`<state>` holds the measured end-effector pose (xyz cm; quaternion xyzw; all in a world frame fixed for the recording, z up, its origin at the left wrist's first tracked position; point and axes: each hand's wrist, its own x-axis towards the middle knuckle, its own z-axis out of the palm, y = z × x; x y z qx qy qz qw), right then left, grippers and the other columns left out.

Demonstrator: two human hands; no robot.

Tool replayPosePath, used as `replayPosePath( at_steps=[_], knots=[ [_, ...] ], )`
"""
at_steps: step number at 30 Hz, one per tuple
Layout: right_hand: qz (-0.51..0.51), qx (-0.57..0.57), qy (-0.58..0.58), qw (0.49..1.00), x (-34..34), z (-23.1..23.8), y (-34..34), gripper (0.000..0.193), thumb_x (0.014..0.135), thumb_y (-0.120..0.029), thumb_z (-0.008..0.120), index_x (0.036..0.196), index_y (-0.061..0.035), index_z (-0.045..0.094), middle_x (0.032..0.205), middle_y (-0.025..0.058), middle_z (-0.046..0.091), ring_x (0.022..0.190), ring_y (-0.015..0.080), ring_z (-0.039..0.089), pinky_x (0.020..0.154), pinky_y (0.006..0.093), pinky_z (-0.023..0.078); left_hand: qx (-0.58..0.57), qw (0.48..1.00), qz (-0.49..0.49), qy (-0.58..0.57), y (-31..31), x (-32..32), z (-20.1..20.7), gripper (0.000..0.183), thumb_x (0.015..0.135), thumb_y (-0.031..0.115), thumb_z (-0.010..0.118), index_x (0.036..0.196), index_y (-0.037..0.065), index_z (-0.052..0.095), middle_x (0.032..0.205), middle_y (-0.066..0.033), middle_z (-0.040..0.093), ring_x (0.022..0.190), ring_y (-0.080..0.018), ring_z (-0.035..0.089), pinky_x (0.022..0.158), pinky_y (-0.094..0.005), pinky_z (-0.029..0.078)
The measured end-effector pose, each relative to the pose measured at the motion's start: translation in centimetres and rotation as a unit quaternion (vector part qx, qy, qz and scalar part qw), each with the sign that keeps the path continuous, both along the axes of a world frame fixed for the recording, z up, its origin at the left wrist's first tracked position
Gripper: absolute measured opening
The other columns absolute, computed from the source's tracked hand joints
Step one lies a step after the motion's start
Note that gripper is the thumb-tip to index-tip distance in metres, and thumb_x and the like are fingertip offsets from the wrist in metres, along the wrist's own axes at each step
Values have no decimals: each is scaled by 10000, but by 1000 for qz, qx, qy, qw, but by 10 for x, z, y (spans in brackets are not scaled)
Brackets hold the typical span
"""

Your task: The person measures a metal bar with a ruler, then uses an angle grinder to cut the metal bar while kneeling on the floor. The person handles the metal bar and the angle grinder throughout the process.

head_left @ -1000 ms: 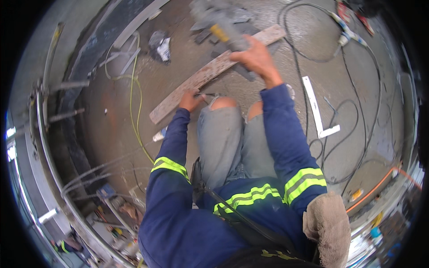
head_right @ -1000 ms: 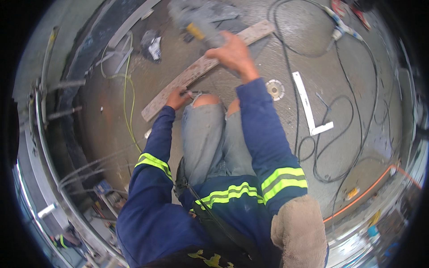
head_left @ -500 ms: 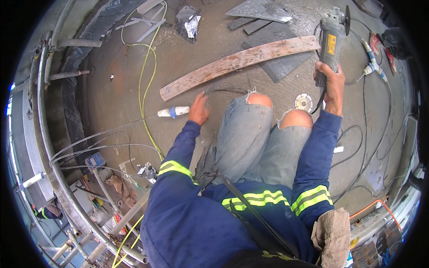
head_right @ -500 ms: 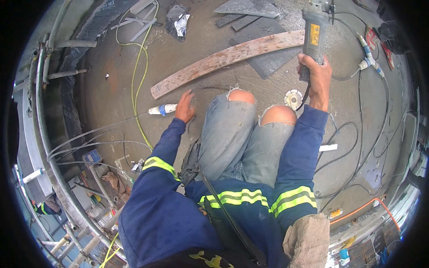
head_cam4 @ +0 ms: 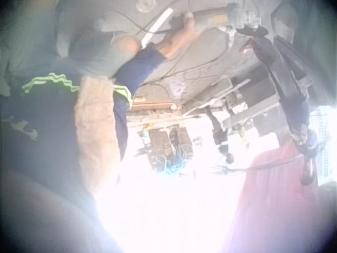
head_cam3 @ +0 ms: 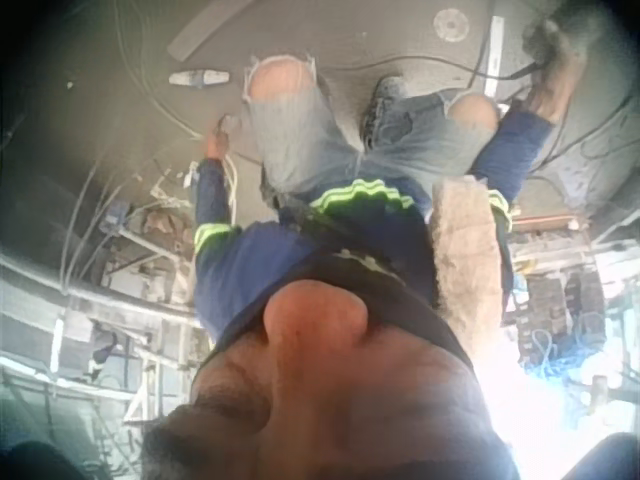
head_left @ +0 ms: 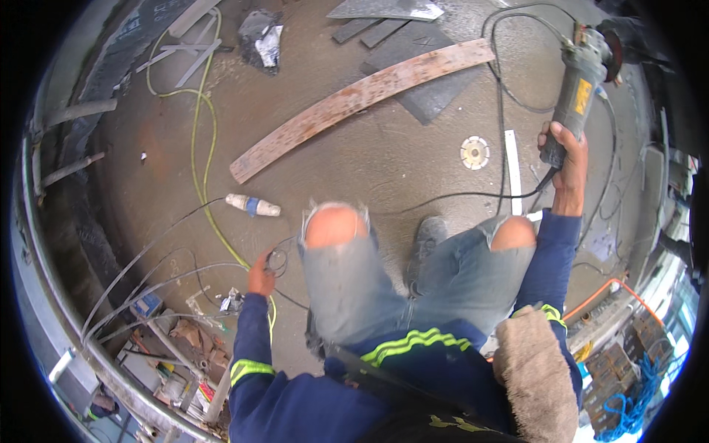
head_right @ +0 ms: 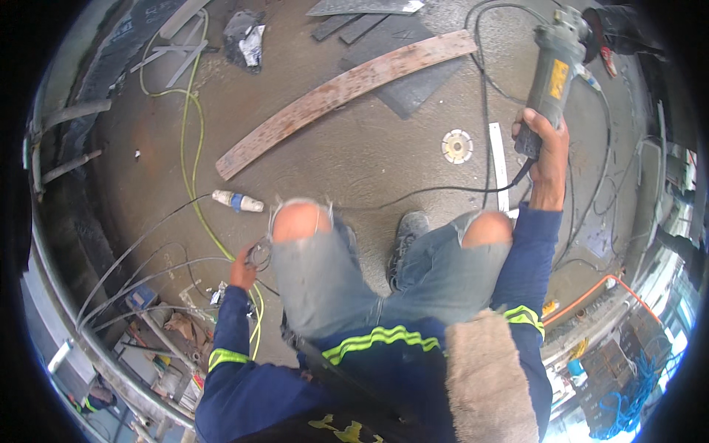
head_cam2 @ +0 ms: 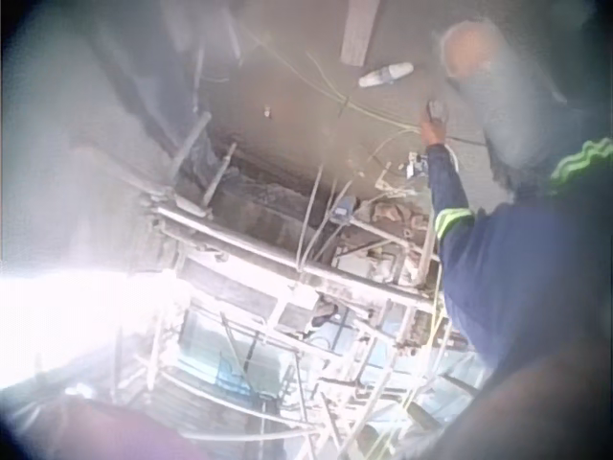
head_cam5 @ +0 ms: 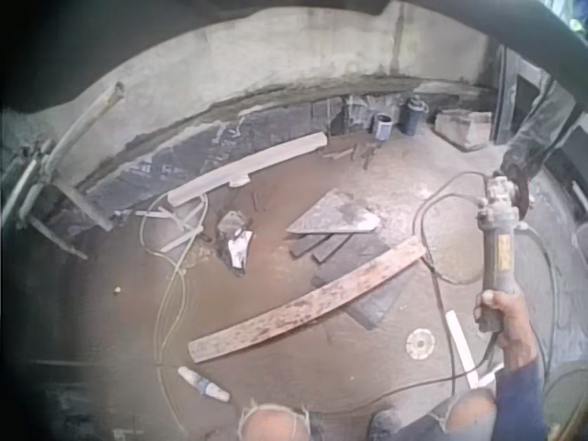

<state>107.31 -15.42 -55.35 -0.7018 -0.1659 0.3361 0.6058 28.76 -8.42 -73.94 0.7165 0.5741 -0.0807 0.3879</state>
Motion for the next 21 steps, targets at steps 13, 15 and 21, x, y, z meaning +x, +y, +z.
replayPosePath(
  at_steps=[13,15,21],
  knots=[
    [-56,103,-94,989,49,58,-28,586,844,-340,877,1222,81,724,940,89,763,841,163,735,800,327,585,21,911,-277,306,70,-115,23,421,1040,414,587,1044,44,787,1066,-250,769,990,-414,745,840,-584,581],
    [-120,102,-187,970,52,51,-19,577,848,-293,864,1259,74,692,907,44,739,813,121,696,795,323,567,-48,904,-359,228,88,-107,13,488,1056,458,533,1089,32,769,1083,-241,775,1046,-413,740,943,-564,575],
    [-84,135,-59,985,30,40,-72,890,809,-245,893,1501,123,471,1046,141,749,803,168,729,766,311,587,-115,944,-212,226,137,60,15,479,1056,447,564,1189,26,750,1171,-237,764,1110,-394,733,975,-529,564]
  ],
)
